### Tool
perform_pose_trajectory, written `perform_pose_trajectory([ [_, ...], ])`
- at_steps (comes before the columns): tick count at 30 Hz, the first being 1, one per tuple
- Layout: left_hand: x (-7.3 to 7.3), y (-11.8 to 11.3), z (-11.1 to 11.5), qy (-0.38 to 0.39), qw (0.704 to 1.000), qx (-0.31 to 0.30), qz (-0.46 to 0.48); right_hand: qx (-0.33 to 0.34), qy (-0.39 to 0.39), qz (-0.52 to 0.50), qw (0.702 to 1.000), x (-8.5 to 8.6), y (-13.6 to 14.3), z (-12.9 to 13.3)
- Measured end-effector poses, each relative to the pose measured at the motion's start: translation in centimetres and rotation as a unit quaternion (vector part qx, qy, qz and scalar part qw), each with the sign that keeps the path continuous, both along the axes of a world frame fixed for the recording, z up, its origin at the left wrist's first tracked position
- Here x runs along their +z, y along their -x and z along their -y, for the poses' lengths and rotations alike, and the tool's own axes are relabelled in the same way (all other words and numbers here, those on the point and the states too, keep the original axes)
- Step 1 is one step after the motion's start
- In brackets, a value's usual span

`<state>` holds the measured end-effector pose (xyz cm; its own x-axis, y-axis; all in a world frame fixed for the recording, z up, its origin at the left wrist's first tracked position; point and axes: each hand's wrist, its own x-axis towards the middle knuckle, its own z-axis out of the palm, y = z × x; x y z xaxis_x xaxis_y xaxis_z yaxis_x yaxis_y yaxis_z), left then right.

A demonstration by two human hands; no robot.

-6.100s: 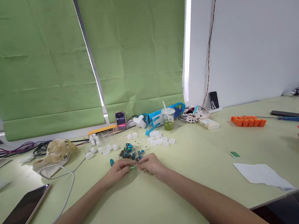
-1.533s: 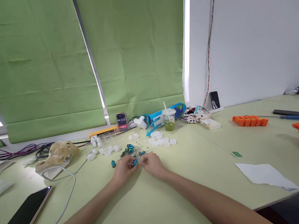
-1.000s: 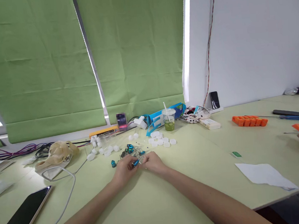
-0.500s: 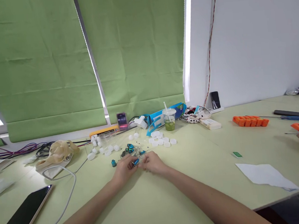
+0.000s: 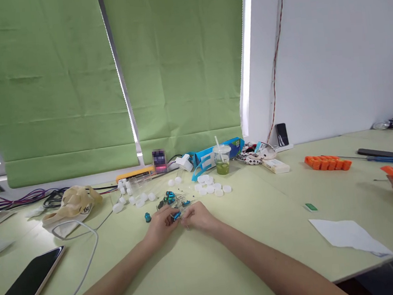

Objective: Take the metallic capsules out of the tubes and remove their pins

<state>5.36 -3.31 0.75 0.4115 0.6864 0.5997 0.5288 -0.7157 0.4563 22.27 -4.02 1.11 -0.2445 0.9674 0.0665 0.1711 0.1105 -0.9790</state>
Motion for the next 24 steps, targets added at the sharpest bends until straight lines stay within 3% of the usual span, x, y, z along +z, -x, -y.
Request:
perform_pose_trajectory([
  [8, 0.1, -0.2, 0.0, 0.006, 1.000, -0.003, 0.004, -0.047, 0.008, 0.027, 0.998, -0.2, 0.1, -0.4],
  [14, -0.1, -0.2, 0.0, 0.005, 1.000, -0.002, 0.004, 0.005, 0.059, 0.078, 0.995, -0.1, -0.2, -0.3],
  [24, -0.1, -0.1, -0.1, 0.020, 1.000, 0.007, 0.000, 0.036, -0.010, 0.042, 0.998, 0.9, -0.6, 0.3],
])
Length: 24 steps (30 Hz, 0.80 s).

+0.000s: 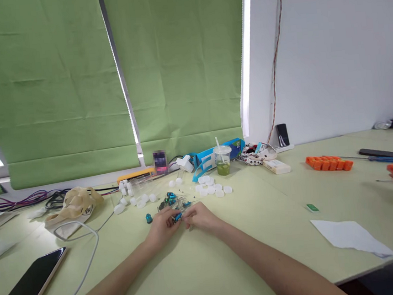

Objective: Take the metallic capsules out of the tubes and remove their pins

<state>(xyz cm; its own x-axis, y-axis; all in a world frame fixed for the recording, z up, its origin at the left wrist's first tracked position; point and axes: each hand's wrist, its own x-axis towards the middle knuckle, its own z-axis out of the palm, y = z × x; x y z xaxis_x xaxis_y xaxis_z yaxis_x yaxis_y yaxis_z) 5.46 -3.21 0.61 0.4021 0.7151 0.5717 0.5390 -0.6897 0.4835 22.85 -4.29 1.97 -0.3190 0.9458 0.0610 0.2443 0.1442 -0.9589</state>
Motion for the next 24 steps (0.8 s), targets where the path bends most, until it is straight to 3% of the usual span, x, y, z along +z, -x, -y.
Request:
perform_pose_trajectory([
  [9, -0.8, 0.0, -0.5, -0.012, 1.000, -0.010, 0.006, -0.052, 0.032, -0.031, 0.998, -0.4, 0.4, -0.3],
  [24, -0.6, -0.1, -0.3, -0.032, 0.999, -0.017, 0.003, -0.041, 0.027, -0.019, 0.999, -1.5, 0.2, -1.2],
])
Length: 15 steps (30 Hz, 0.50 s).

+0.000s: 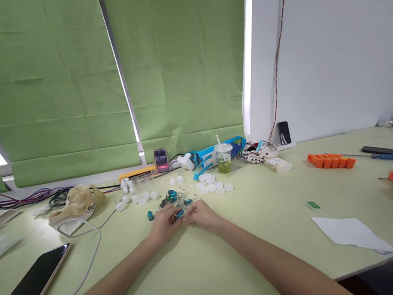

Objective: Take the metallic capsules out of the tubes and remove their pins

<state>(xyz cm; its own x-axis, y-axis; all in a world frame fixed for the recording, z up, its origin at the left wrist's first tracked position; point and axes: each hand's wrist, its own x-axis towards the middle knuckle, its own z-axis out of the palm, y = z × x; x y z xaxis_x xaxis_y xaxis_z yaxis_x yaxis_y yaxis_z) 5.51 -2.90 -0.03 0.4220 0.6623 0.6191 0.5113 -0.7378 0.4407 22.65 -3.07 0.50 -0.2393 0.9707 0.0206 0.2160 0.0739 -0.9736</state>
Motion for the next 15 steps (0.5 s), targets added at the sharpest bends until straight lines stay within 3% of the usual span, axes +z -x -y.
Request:
perform_pose_trajectory([
  [4, -0.1, 0.1, -0.1, 0.001, 1.000, 0.000, -0.007, 0.011, -0.011, 0.027, 1.000, 0.3, -0.2, 0.3],
  [10, -0.2, 0.2, -0.1, -0.006, 1.000, 0.012, -0.013, 0.079, -0.021, 0.042, 0.996, 1.3, -0.5, 0.9],
  [15, 0.0, 0.2, -0.1, 0.011, 1.000, 0.006, -0.009, 0.041, -0.027, 0.019, 0.999, 1.3, -0.3, 0.8],
])
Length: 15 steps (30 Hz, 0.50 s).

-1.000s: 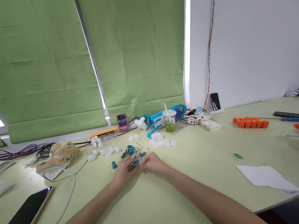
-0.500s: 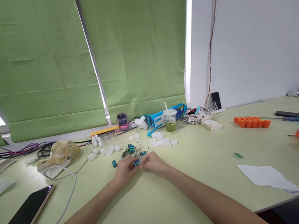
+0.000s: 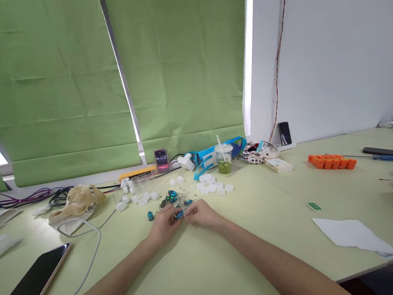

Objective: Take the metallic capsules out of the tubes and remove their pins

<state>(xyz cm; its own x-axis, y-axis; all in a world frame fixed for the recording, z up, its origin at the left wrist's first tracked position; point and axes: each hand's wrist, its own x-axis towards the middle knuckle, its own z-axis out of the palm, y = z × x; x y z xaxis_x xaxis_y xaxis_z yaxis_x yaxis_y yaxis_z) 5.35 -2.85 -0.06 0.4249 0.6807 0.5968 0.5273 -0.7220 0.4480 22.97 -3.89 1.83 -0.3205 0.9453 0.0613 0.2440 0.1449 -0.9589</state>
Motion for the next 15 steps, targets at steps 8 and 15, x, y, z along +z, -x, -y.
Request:
perform_pose_trajectory([
  [8, 0.7, -0.1, 0.6, 0.000, 1.000, 0.005, -0.001, -0.054, 0.033, -0.014, 0.998, -0.9, 0.4, -0.6],
  [15, 0.6, -0.2, 0.5, 0.008, 1.000, 0.021, -0.013, -0.047, 0.011, -0.018, 0.999, -1.2, 0.5, -0.6],
])
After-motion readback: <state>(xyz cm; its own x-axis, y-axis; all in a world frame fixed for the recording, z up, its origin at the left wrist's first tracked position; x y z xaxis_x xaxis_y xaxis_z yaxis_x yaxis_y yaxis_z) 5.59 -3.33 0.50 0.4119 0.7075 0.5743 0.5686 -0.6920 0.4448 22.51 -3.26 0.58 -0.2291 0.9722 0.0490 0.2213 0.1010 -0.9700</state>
